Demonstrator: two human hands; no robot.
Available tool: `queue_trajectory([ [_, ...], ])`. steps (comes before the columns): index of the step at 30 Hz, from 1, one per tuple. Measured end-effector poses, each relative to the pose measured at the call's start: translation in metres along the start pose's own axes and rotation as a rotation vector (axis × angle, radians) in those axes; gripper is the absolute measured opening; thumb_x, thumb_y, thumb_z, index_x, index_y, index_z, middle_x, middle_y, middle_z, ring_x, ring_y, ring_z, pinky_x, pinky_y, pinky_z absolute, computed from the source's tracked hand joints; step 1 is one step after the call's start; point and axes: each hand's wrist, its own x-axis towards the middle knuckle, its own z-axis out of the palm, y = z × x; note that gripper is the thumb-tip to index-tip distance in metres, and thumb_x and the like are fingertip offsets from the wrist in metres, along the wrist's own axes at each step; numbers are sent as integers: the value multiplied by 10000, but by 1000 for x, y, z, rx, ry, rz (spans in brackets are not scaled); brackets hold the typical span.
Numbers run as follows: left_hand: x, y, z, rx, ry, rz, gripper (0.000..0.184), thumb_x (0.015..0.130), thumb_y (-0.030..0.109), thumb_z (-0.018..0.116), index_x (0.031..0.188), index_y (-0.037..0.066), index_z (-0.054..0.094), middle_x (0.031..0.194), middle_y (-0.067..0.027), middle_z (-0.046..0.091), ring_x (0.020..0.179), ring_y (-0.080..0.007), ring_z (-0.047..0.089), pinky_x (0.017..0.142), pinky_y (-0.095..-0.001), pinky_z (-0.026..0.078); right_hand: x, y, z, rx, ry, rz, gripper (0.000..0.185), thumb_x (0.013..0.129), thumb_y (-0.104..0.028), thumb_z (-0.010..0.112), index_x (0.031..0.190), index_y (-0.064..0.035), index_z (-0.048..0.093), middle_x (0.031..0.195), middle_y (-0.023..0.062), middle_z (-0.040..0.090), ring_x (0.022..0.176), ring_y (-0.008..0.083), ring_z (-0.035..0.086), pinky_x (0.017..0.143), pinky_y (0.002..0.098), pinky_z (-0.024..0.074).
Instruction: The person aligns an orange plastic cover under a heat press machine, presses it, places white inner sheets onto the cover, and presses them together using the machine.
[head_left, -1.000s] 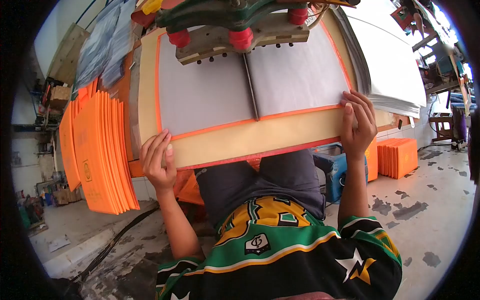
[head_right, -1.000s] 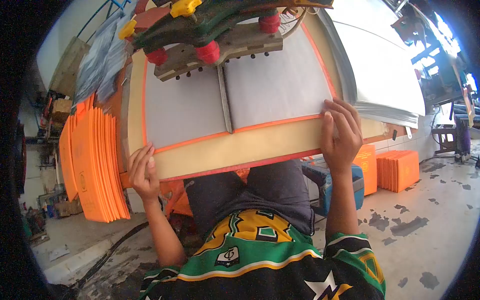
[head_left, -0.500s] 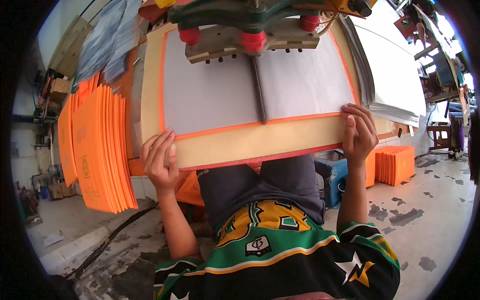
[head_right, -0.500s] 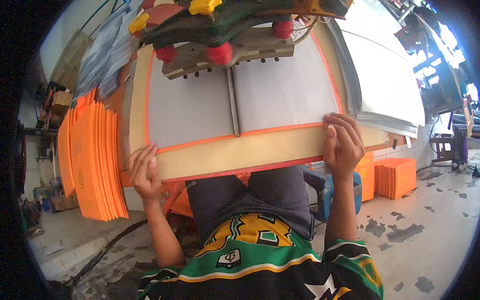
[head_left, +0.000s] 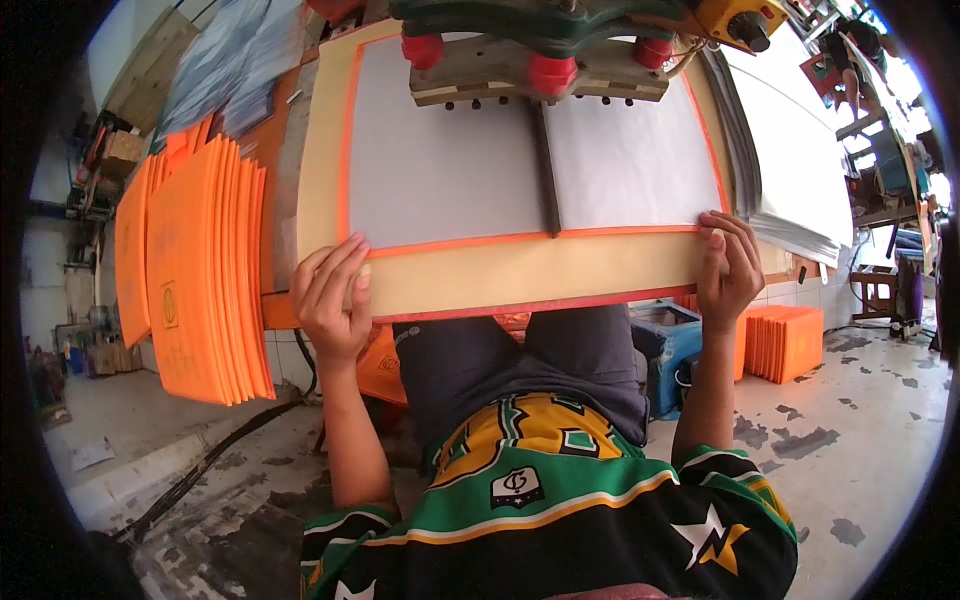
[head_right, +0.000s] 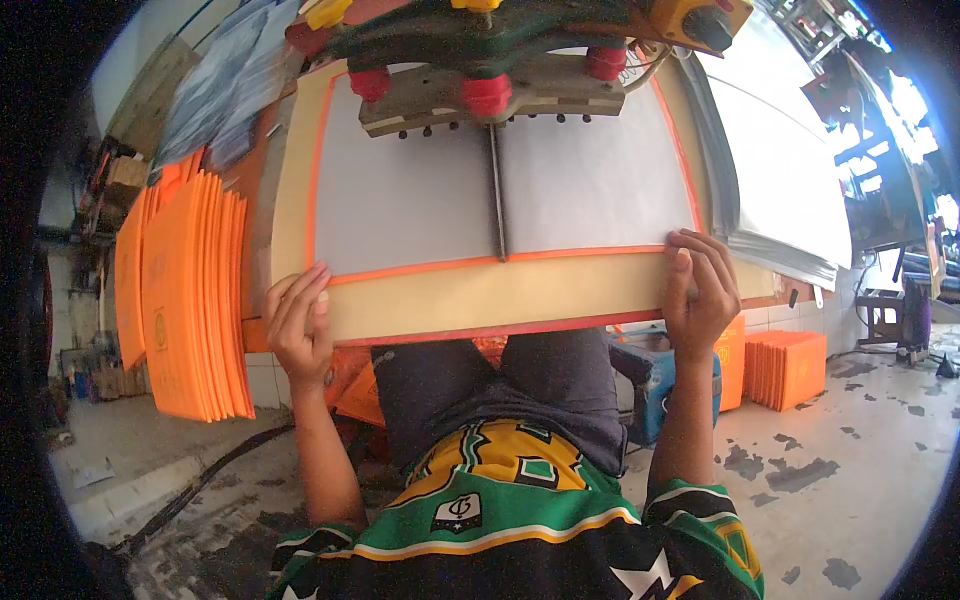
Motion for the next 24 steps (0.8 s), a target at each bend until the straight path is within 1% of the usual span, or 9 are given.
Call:
queue_trajectory([
  [9,-2,-2,2,3,4,-4,329,1103,274,638,1193,55,867,1252,-53,852,1155,-262,732,1042,-419,536,-3,5,2,10,18,4,258,1085,-88,643,937,49,804,1022,160,841,1063,322,801,969,442,618],
  [11,-2,-3,3,1,8,-2,330,1104,276,637,1192,57,868,1248,-52,853,1154,-261,733,1041,-417,535,-5,7,2,6,-15,24,313,1129,-127,613,974,50,821,1082,161,848,1124,325,795,1006,455,610],
  [18,1,-1,0,7,4,0,336,1105,285,635,1195,64,870,1236,-47,856,1145,-258,741,1039,-415,536,-2,3,1,-4,-25,31,321,1131,-134,606,966,44,817,1082,158,847,1123,322,794,1013,452,607],
  [20,0,-1,0,6,6,2,338,1107,286,633,1195,63,870,1233,-48,857,1143,-258,741,1039,-416,536,-1,1,3,-18,10,15,287,1092,-103,620,923,37,805,1020,154,842,1050,320,802,959,442,618],
  [24,0,-1,1,1,12,9,342,1108,287,630,1191,59,871,1225,-52,859,1138,-258,741,1032,-412,538,-2,2,3,-15,12,17,291,1096,-113,620,927,35,805,1025,150,843,1052,318,802,962,441,617],
])
